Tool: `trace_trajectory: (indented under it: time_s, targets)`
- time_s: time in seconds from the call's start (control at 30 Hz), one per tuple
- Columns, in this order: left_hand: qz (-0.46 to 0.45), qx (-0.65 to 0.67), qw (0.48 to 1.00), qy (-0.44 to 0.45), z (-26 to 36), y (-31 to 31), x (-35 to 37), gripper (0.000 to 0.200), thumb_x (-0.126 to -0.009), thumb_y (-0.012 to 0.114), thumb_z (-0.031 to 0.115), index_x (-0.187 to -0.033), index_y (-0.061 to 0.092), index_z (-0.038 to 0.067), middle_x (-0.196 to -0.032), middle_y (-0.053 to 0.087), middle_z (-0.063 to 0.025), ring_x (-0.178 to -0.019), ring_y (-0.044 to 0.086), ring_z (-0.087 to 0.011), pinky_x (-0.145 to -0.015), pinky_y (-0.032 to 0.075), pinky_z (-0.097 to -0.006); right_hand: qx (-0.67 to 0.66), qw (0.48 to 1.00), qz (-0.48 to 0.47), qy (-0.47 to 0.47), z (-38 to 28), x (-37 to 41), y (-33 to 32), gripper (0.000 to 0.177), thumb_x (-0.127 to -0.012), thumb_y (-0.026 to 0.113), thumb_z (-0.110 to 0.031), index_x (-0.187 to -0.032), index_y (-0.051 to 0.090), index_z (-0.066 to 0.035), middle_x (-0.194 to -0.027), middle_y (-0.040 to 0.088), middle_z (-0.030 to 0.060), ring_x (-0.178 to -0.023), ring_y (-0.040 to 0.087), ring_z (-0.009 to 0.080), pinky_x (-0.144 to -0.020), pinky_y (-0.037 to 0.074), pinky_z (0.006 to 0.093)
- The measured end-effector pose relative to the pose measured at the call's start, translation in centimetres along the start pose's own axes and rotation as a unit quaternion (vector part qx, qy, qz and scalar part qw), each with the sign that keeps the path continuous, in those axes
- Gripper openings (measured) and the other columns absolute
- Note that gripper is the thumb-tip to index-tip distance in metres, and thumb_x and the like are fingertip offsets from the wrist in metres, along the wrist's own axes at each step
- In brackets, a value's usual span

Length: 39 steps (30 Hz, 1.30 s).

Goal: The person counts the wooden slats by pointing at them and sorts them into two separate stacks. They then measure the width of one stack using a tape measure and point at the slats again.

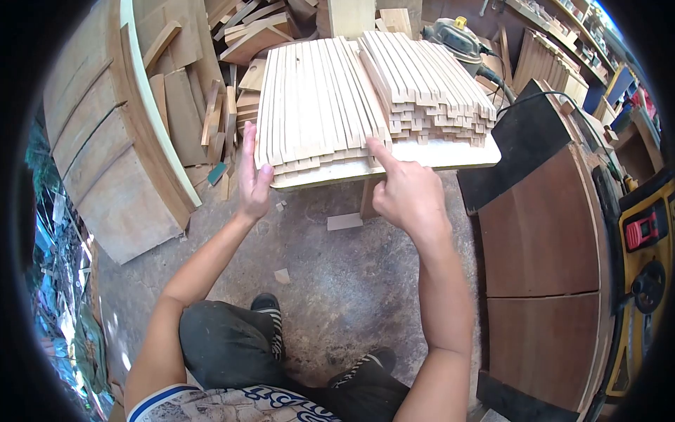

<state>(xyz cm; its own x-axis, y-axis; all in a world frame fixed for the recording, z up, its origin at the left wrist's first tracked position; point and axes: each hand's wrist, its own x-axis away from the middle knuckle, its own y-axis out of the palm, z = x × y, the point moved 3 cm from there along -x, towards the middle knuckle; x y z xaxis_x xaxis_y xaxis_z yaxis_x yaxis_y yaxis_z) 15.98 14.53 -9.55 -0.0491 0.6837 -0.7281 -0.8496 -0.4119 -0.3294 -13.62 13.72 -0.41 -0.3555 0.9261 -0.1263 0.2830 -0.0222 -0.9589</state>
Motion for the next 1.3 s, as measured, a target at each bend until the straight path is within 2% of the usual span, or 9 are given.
trace_trajectory:
  time_s: [0.2, 0.27, 0.4, 0.53, 0.67, 0.83, 0.93, 1.17, 1.3]
  targets:
    - [0.046, -0.128, 0.969, 0.206, 3.5, -0.3, -0.5, 0.07, -0.101, 0.057, 0.043, -0.154, 0.045, 0.0, -0.166, 0.034, -0.0275, -0.154, 0.034, -0.0441, -0.126, 0.029, -0.0523, 0.002, 0.999, 0.001, 0.032, 0.9, -0.2, -1.0, 0.072, -0.083, 0.06, -0.014, -0.154, 0.051, -0.024, -0.091, 0.074, 0.0262, -0.09, 0.073, 0.0441, -0.091, 0.057, 0.0539]
    - [0.015, -0.104, 0.938, 0.331, 6.7, 0.6, -0.1, 0.056, -0.099, 0.064, 0.044, -0.139, 0.062, 0.005, -0.144, 0.06, -0.0235, -0.133, 0.059, -0.037, -0.111, 0.05, -0.0479, -0.001, 0.998, 0.008, 0.054, 2.0, -0.3, -1.8, 0.072, -0.083, 0.06, -0.014, -0.153, 0.052, -0.024, -0.091, 0.074, 0.0264, -0.091, 0.073, 0.0439, -0.091, 0.057, 0.0538]
    - [-0.295, -0.001, 0.874, 0.387, 14.2, 2.3, 2.1, 0.038, -0.097, 0.071, 0.036, -0.123, 0.07, 0.009, -0.088, 0.073, -0.004, -0.083, 0.072, -0.0189, -0.07, 0.058, -0.0351, -0.111, 0.986, 0.097, 0.072, 3.9, 0.5, -4.4, 0.058, -0.083, 0.061, -0.015, -0.141, 0.065, -0.015, -0.09, 0.075, 0.0225, -0.086, 0.073, 0.0401, -0.087, 0.057, 0.0473]
    - [-0.504, -0.019, 0.794, 0.338, 24.6, 2.7, 4.6, 0.032, -0.093, 0.072, 0.038, -0.107, 0.068, 0.009, -0.079, 0.067, -0.0025, -0.08, 0.071, -0.0193, -0.074, 0.054, -0.0361, -0.239, 0.952, 0.19, 0.017, 6.3, 1.6, -7.0, 0.049, -0.084, 0.062, -0.006, -0.132, 0.071, -0.007, -0.083, 0.072, 0.0125, -0.074, 0.066, 0.0166, -0.074, 0.054, 0.0316]
    - [-0.661, 0.036, 0.716, 0.221, 26.0, 1.4, 6.5, 0.028, -0.091, 0.072, 0.035, -0.098, 0.07, 0.008, -0.084, 0.068, -0.0071, -0.085, 0.071, -0.0264, -0.08, 0.054, -0.0389, -0.365, 0.912, 0.189, -0.017, 5.4, 3.2, -9.1, 0.043, -0.088, 0.064, -0.005, -0.13, 0.071, -0.004, -0.078, 0.069, 0.0054, -0.072, 0.062, 0.012, -0.067, 0.051, 0.0304]
    - [-0.431, 0.04, 0.901, -0.003, 20.2, 0.6, 0.8, 0.021, -0.094, 0.073, 0.02, -0.104, 0.074, 0.002, -0.097, 0.074, -0.0107, -0.094, 0.073, -0.0282, -0.081, 0.058, -0.0395, -0.316, 0.918, -0.058, -0.233, -0.4, 5.1, -8.1, 0.047, -0.088, 0.074, -0.017, -0.134, 0.067, -0.006, -0.076, 0.071, 0.0146, -0.064, 0.067, 0.0242, -0.064, 0.054, 0.0378]
    - [-0.398, 0.061, 0.898, -0.18, 17.2, 0.9, 0.0, 0.02, -0.094, 0.069, 0.017, -0.105, 0.075, 0.001, -0.1, 0.075, -0.0141, -0.095, 0.075, -0.0277, -0.084, 0.059, -0.0399, -0.213, 0.918, -0.132, -0.307, -4.0, 5.5, -5.2, 0.059, -0.082, 0.07, -0.015, -0.139, 0.058, -0.002, -0.082, 0.073, 0.0219, -0.079, 0.073, 0.0415, -0.073, 0.059, 0.0514]
    - [-0.467, 0.098, 0.828, -0.293, 14.5, 3.3, 2.7, 0.023, -0.091, 0.07, 0.015, -0.104, 0.077, -0.002, -0.097, 0.079, -0.0156, -0.089, 0.075, -0.0218, -0.082, 0.057, -0.0369, -0.101, 0.94, -0.171, -0.276, -5.5, 5.8, -0.5, 0.069, -0.073, 0.068, -0.008, -0.14, 0.054, 0.0, -0.081, 0.072, 0.0236, -0.078, 0.073, 0.0425, -0.071, 0.059, 0.0511]
    - [-0.401, 0.179, 0.854, -0.278, 13.9, 4.0, 2.6, 0.022, -0.089, 0.073, 0.015, -0.101, 0.078, -0.003, -0.095, 0.079, -0.0116, -0.086, 0.072, -0.0162, -0.08, 0.057, -0.0342, -0.135, 0.947, -0.127, -0.262, -5.1, 6.0, -0.4, 0.067, -0.073, 0.067, -0.005, -0.14, 0.055, -0.001, -0.091, 0.074, 0.0237, -0.086, 0.073, 0.0402, -0.075, 0.059, 0.0497]
